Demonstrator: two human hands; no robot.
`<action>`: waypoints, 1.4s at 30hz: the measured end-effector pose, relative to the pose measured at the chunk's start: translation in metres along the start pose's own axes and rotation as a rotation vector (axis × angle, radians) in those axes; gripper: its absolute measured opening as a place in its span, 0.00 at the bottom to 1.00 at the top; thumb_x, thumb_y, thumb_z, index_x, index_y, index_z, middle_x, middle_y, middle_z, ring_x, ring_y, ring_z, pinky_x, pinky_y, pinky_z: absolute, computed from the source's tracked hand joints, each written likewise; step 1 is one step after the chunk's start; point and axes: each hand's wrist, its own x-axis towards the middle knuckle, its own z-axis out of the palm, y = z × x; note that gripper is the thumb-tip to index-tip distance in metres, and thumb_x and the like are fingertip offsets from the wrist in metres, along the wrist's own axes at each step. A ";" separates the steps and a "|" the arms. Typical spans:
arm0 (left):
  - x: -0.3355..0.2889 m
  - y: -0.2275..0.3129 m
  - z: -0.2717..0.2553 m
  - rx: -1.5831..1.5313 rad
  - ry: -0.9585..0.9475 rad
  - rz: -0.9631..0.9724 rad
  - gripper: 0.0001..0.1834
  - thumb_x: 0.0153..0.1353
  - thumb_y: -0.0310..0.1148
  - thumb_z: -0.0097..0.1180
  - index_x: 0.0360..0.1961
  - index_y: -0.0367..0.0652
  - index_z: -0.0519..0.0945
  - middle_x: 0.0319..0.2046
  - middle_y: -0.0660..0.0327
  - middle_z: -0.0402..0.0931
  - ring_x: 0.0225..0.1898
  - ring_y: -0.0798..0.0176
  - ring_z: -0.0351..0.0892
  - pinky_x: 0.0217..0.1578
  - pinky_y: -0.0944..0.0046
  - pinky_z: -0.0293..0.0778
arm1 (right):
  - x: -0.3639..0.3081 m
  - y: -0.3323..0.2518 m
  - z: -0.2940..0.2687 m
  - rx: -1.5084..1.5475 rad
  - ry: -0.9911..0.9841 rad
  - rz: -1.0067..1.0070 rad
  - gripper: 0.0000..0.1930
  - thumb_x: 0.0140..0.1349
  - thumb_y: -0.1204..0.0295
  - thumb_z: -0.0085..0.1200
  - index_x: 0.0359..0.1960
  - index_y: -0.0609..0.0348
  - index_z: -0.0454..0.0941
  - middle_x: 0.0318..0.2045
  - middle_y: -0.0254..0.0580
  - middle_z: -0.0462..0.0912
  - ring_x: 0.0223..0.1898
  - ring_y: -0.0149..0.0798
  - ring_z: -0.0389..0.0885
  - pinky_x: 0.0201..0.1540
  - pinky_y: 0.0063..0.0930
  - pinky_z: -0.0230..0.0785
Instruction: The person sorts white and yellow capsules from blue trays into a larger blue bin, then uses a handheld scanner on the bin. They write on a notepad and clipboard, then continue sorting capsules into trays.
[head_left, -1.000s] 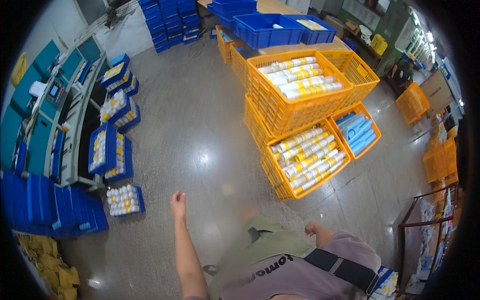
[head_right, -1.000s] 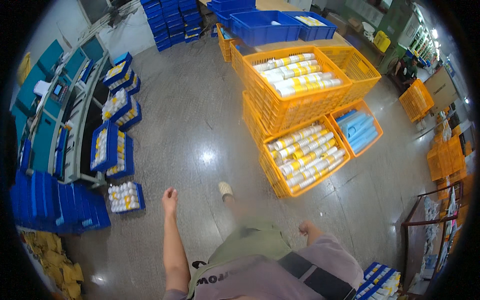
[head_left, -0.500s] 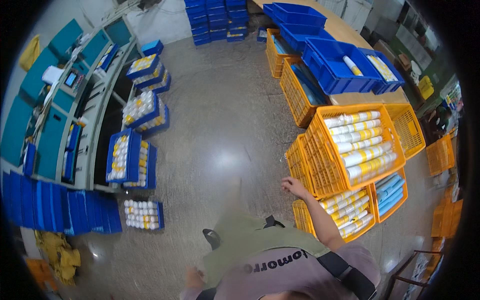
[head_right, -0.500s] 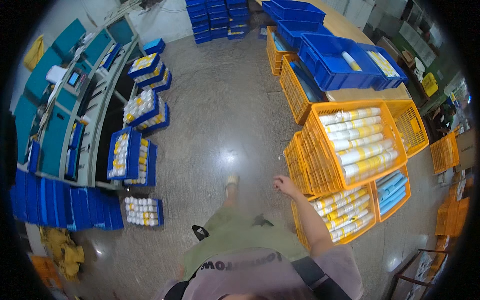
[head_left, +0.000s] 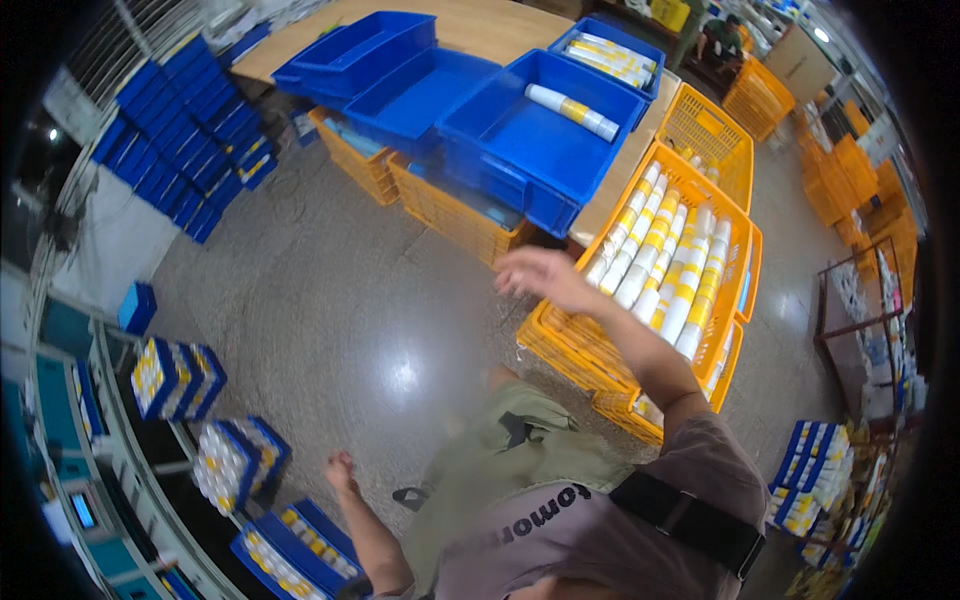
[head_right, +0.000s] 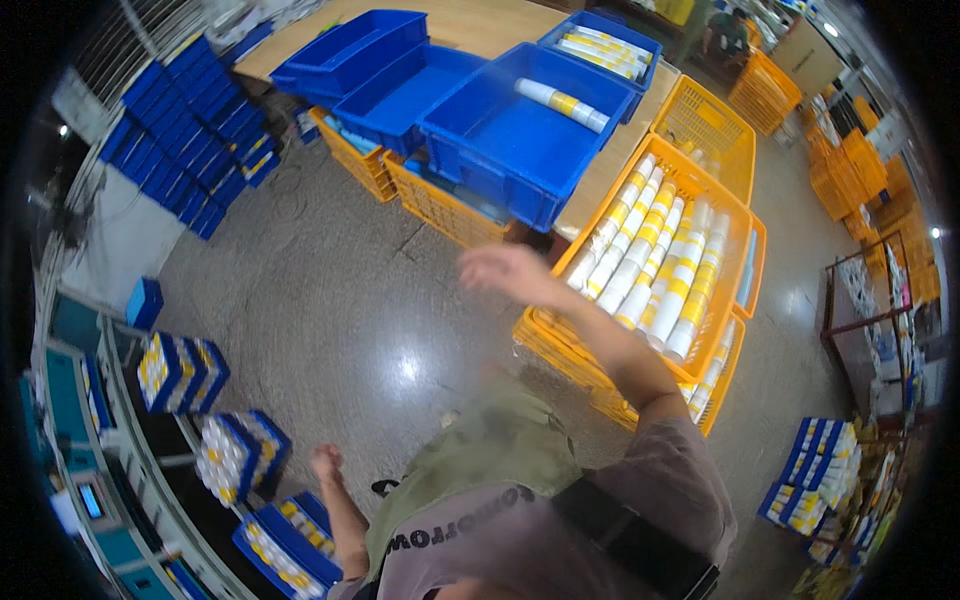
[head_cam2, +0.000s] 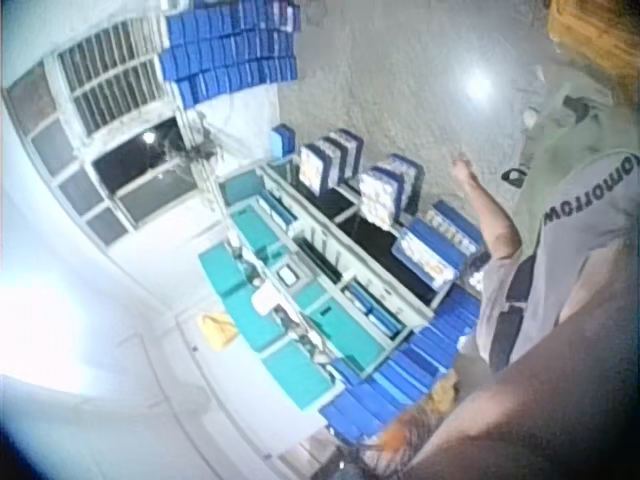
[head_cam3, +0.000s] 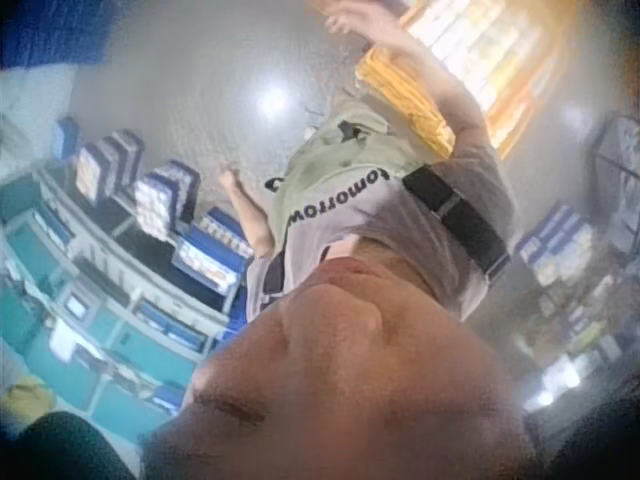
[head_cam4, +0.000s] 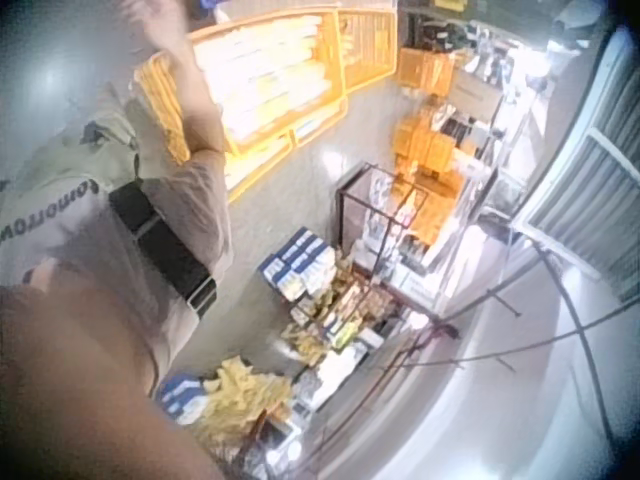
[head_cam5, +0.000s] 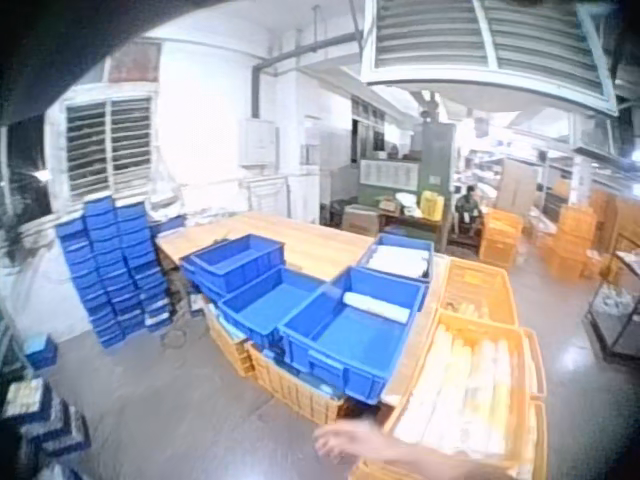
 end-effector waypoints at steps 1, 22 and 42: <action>0.026 0.057 0.028 0.015 -0.077 0.186 0.10 0.65 0.30 0.50 0.44 0.36 0.75 0.30 0.60 0.76 0.28 0.68 0.75 0.26 0.68 0.69 | 0.021 -0.006 -0.033 -0.035 0.125 -0.041 0.16 0.67 0.68 0.50 0.54 0.58 0.74 0.45 0.41 0.82 0.47 0.34 0.81 0.51 0.29 0.73; 0.095 0.407 0.525 0.572 -0.544 0.501 0.19 0.56 0.42 0.61 0.42 0.40 0.81 0.37 0.50 0.81 0.41 0.52 0.81 0.43 0.55 0.75 | 0.304 0.206 -0.468 -0.884 0.282 0.491 0.29 0.57 0.56 0.61 0.52 0.67 0.70 0.41 0.53 0.80 0.40 0.48 0.79 0.44 0.39 0.72; 0.126 0.587 0.751 0.077 -1.706 -0.429 0.22 0.68 0.47 0.47 0.51 0.38 0.72 0.34 0.54 0.79 0.31 0.62 0.81 0.31 0.63 0.78 | 0.506 0.009 -0.185 0.415 1.009 0.373 0.28 0.72 0.51 0.37 0.57 0.64 0.69 0.52 0.48 0.76 0.51 0.42 0.75 0.54 0.38 0.67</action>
